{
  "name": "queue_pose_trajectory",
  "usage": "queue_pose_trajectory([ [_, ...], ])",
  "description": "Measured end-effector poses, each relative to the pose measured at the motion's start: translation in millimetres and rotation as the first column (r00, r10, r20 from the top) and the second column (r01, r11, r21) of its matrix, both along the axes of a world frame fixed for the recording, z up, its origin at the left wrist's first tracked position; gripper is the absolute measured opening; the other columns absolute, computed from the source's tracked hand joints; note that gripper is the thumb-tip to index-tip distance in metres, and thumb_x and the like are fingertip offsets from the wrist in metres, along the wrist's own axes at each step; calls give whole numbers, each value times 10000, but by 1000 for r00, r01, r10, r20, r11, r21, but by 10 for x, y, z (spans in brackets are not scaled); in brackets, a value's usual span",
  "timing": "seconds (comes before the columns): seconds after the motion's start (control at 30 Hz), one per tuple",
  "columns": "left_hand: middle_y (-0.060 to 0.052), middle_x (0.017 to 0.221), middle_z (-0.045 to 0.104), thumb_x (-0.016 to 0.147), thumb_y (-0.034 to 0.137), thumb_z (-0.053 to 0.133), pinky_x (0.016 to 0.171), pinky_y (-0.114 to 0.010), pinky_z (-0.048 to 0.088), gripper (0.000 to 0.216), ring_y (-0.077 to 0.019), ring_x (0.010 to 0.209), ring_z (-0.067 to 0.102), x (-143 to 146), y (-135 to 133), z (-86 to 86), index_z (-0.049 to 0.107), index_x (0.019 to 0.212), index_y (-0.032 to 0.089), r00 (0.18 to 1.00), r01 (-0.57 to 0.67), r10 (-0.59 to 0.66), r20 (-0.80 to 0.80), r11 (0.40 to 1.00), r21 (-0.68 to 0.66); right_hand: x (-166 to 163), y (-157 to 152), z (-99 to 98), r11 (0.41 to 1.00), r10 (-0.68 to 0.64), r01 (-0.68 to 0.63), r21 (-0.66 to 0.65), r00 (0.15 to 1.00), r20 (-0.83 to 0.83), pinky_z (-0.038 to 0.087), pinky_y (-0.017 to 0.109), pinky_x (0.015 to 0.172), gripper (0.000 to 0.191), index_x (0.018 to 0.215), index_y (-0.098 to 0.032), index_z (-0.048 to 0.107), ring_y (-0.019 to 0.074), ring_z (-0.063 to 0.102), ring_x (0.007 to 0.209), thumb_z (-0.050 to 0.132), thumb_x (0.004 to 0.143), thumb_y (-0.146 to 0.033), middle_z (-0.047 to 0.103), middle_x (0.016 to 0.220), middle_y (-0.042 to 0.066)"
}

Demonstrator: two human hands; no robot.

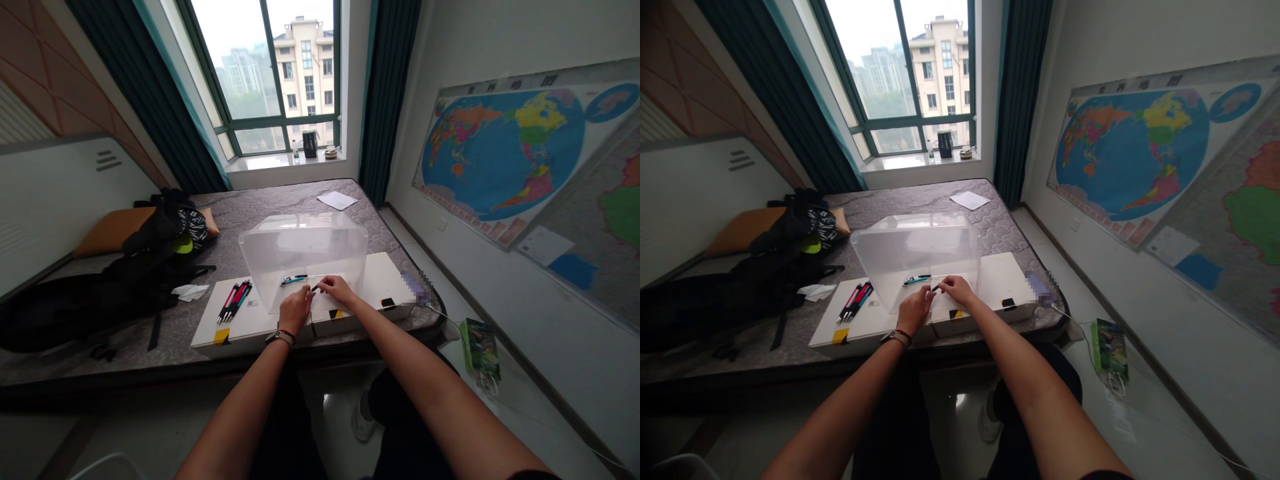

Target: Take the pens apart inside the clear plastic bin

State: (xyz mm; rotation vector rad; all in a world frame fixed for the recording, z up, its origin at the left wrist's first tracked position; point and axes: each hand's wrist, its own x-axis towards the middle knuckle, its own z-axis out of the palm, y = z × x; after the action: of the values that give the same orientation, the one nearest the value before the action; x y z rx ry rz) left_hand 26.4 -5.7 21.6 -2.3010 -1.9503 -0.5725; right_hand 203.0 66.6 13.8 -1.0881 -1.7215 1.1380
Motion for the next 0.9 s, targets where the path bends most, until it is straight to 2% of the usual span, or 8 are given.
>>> queue_pose_trajectory([
  [0.17,-41,989,670,1013,442,291,618,-287,329,348,-175,776,599,4,-19,20,565,1138,268,999,41,-41,-14,999,29,4,-10,11,1000,-19,19,5,1000,22,433,257,650,260,708,-170,671,148,584,630,634,807,-407,685,672,31],
  [0.4,-76,940,662,1014,388,286,775,-333,360,362,-225,922,564,-2,8,20,610,1040,229,997,60,-55,-57,994,90,1,-5,-10,1000,-14,14,11,1000,23,434,259,653,279,687,-171,663,144,572,613,634,810,-420,674,655,26],
  [0.6,-77,823,652,1018,394,238,706,-320,358,422,-212,807,592,7,17,2,619,995,215,999,-7,8,-33,1000,12,2,-19,22,1000,12,-12,15,1000,19,430,257,650,263,713,-168,667,147,573,636,644,798,-416,677,673,27],
  [0.73,-64,812,661,1005,462,271,636,-294,350,402,-203,754,611,20,3,11,573,1113,220,999,-46,46,0,999,-18,10,-34,50,999,34,-34,10,999,-3,434,263,660,275,738,-162,678,148,579,650,638,803,-427,686,702,34],
  [0.9,-59,892,682,1001,437,322,659,-278,372,339,-192,807,627,21,-15,37,539,1181,248,1000,7,-6,20,1000,-15,10,-39,64,1000,22,-22,2,1000,-15,436,266,660,276,723,-165,675,150,580,647,641,801,-428,681,690,32],
])
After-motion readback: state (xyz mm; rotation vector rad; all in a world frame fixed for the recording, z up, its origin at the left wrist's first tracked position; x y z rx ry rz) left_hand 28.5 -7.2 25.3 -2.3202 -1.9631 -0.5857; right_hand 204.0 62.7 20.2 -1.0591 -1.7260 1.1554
